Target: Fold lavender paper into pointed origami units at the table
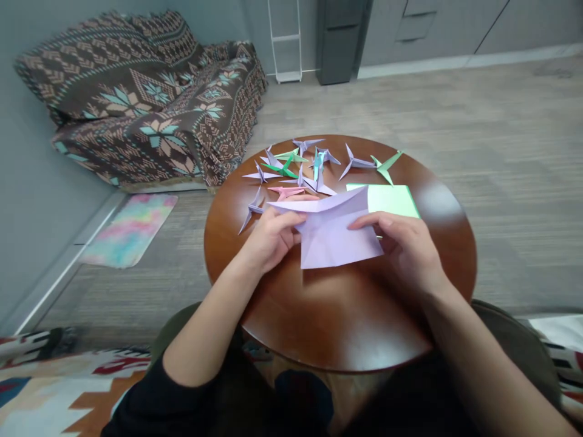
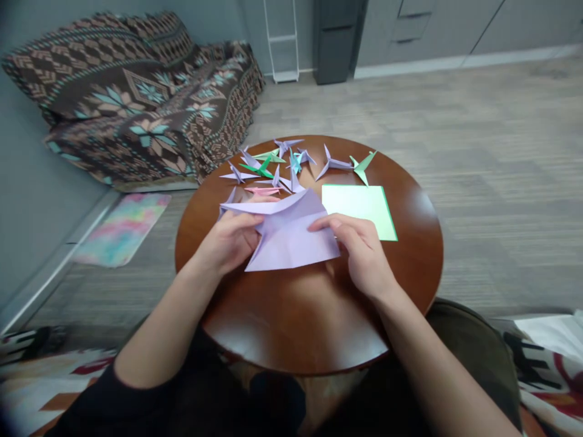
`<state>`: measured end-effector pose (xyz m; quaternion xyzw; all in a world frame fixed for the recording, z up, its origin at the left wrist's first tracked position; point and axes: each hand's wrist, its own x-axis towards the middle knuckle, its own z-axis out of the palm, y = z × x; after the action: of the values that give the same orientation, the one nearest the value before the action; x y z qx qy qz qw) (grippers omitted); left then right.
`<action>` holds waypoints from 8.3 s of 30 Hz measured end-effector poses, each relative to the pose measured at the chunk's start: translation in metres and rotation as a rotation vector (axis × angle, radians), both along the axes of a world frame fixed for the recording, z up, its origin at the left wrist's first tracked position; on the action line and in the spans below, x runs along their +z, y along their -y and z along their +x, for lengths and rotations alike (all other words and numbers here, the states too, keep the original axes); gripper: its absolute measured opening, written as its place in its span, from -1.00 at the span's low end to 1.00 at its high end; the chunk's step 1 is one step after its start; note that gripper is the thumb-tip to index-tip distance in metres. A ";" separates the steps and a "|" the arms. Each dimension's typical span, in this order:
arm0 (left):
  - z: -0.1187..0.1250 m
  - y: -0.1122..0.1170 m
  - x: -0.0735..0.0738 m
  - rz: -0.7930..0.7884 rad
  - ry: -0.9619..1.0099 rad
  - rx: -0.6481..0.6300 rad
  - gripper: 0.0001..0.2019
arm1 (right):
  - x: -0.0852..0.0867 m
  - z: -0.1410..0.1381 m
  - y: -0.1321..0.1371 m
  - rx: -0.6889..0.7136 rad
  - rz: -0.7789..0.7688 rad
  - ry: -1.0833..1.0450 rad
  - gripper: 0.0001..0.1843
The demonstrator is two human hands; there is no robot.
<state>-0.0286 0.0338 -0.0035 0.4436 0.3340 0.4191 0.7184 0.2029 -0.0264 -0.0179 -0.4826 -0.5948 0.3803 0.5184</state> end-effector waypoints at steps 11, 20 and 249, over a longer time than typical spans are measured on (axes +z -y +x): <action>-0.021 -0.004 0.005 -0.047 -0.025 -0.437 -0.36 | 0.004 -0.010 0.000 0.034 -0.112 0.149 -0.80; -0.012 0.003 0.006 0.000 -0.084 -0.476 -0.37 | 0.001 -0.011 0.000 -0.016 -0.028 0.314 -0.77; 0.008 0.020 -0.003 0.392 -0.727 -0.299 -0.73 | 0.016 -0.009 0.002 0.235 -0.291 -0.060 -0.65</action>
<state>-0.0203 0.0142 -0.0062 0.7337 0.4112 0.1827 0.5091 0.1940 -0.0288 -0.0022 -0.4679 -0.5702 0.5345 0.4128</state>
